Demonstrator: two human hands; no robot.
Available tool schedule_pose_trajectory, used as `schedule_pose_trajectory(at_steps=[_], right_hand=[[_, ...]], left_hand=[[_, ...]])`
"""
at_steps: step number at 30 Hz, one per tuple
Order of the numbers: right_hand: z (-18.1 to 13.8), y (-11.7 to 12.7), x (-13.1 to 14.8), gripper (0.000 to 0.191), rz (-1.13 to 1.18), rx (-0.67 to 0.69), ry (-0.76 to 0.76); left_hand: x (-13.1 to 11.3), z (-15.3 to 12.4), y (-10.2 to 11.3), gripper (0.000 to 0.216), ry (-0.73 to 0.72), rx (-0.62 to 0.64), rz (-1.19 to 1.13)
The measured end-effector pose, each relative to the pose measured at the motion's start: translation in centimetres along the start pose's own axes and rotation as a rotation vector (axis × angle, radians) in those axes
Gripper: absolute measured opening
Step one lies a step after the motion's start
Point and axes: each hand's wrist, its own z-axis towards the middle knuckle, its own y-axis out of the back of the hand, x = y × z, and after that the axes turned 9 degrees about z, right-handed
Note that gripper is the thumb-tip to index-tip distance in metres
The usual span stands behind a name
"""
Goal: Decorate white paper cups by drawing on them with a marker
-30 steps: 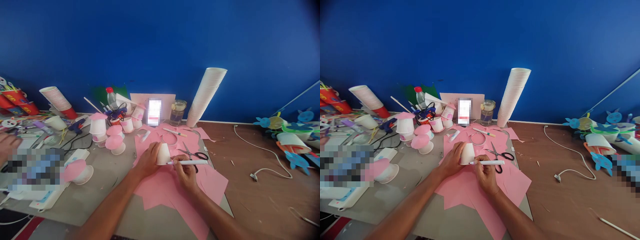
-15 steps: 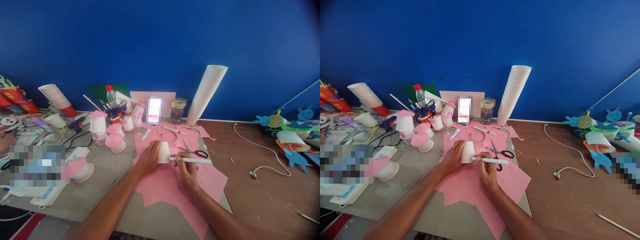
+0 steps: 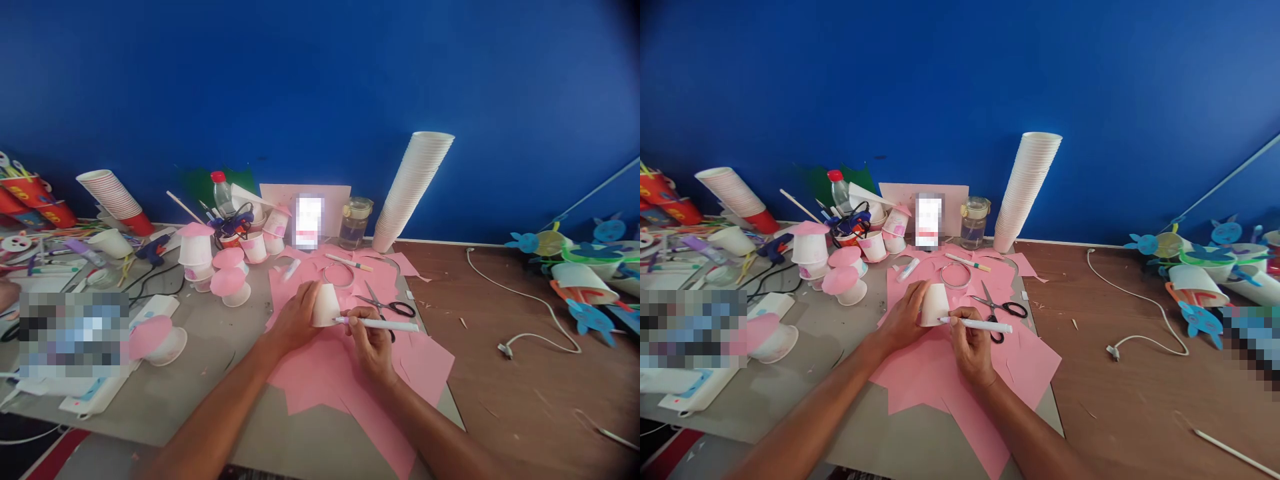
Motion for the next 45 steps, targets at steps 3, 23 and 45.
schedule_pose_trajectory(at_steps=[3,23,45], right_hand=[[-0.06,-0.11,0.00,0.024,-0.023,-0.009,-0.001],[0.02,0.01,-0.16,0.022,-0.060,-0.008,0.020],[0.23,0.14,-0.27,0.018,-0.085,-0.007,0.034]], left_hand=[[-0.04,0.01,0.02,0.077,0.002,0.003,-0.005],[-0.10,0.00,0.12,0.077,0.030,0.028,-0.006],[0.03,0.00,0.02,0.074,0.049,0.020,-0.033]])
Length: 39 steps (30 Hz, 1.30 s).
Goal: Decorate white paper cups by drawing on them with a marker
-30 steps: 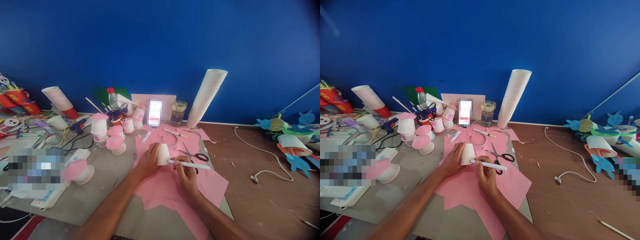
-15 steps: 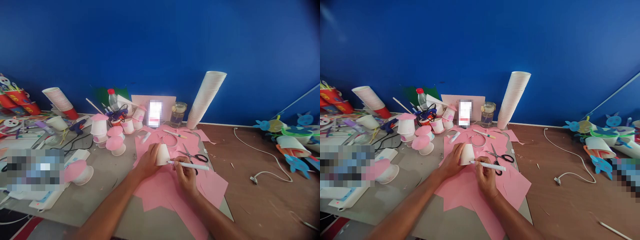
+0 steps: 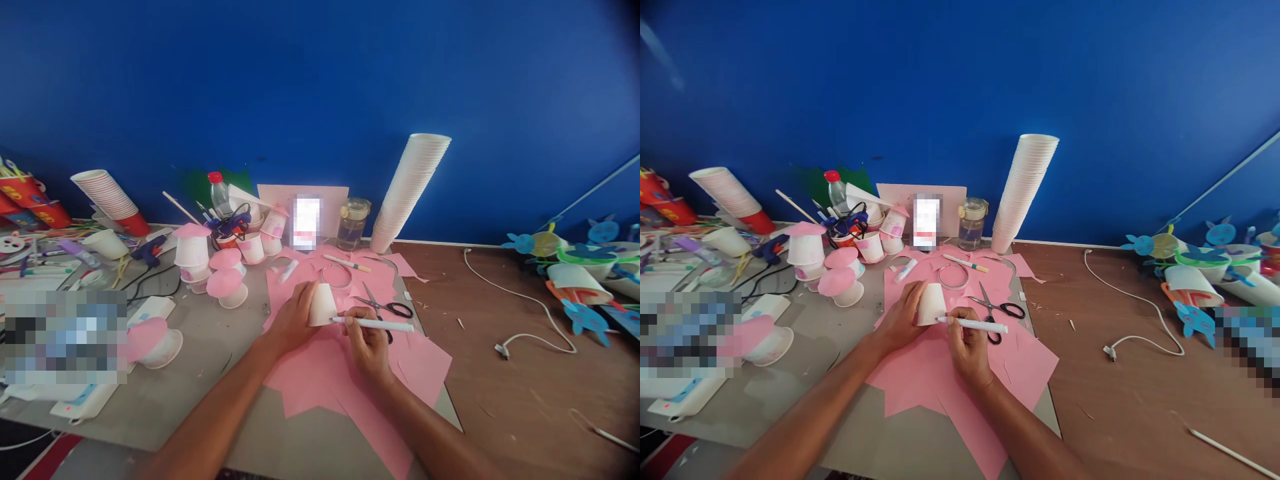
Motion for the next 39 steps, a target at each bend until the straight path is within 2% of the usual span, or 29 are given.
schedule_pose_trajectory(at_steps=[15,39], right_hand=[[0.16,-0.10,-0.19,0.016,0.011,0.003,0.038],[0.21,-0.11,0.01,0.013,-0.137,0.006,0.099]], left_hand=[[0.18,-0.05,-0.12,0.075,-0.018,0.001,-0.003],[-0.08,-0.09,-0.06,0.073,0.015,0.014,0.018]])
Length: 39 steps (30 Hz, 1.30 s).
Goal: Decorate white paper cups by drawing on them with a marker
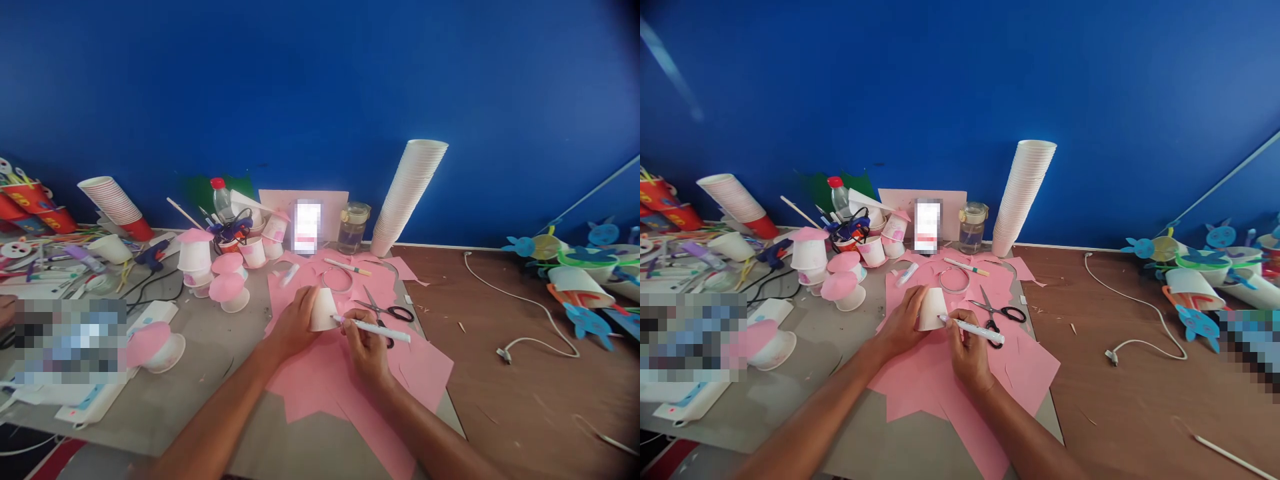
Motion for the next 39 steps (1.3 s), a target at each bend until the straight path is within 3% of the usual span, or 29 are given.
schedule_pose_trajectory(at_steps=[39], right_hand=[[0.06,-0.04,0.10,0.014,0.064,0.049,-0.075]], left_hand=[[0.49,0.00,-0.14,0.078,-0.018,-0.006,-0.009]])
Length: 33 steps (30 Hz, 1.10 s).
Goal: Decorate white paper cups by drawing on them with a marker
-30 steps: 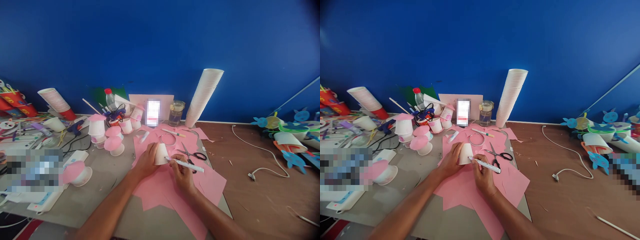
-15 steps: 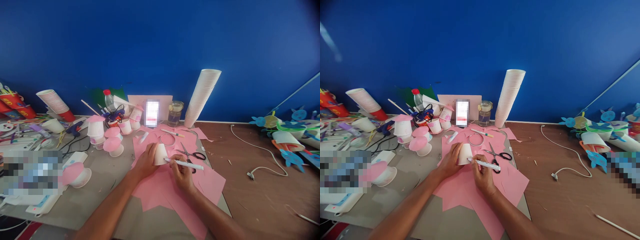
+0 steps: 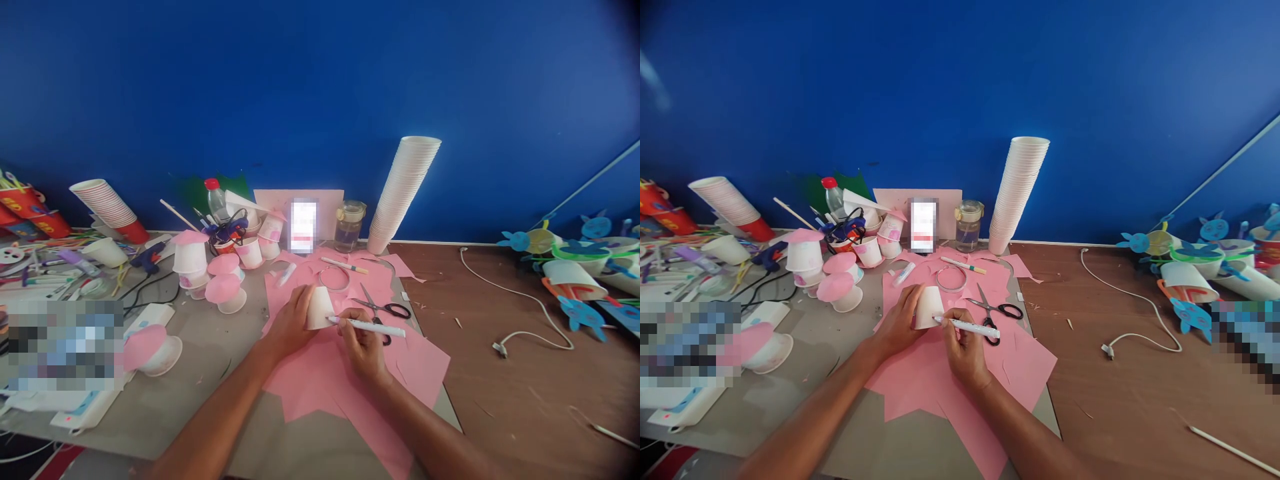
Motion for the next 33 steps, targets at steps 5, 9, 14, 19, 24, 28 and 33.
schedule_pose_trajectory(at_steps=[5,9,14,19,24,28,33], right_hand=[[-0.10,0.12,-0.32,0.015,0.005,0.006,-0.014],[0.00,0.19,-0.34,0.016,0.010,-0.004,-0.017],[0.09,0.07,-0.39,0.019,0.080,-0.050,-0.034],[0.12,-0.05,-0.64,0.022,0.145,-0.087,-0.056],[0.14,-0.10,-0.61,0.022,0.131,-0.074,-0.050],[0.17,-0.05,-0.65,0.019,0.101,-0.068,-0.059],[0.24,0.03,-0.71,0.018,0.071,-0.083,-0.051]], left_hand=[[-0.10,0.05,0.07,0.077,-0.001,-0.005,-0.001],[-0.16,0.02,0.10,0.078,0.000,-0.005,0.011],[-0.11,-0.03,0.09,0.078,-0.002,-0.007,0.019],[-0.02,-0.04,-0.01,0.079,-0.029,-0.019,0.002],[-0.01,-0.01,-0.05,0.077,-0.011,-0.008,0.002],[-0.19,0.04,0.17,0.077,-0.016,-0.004,-0.015],[-0.20,0.00,0.18,0.079,-0.011,0.000,-0.010]])
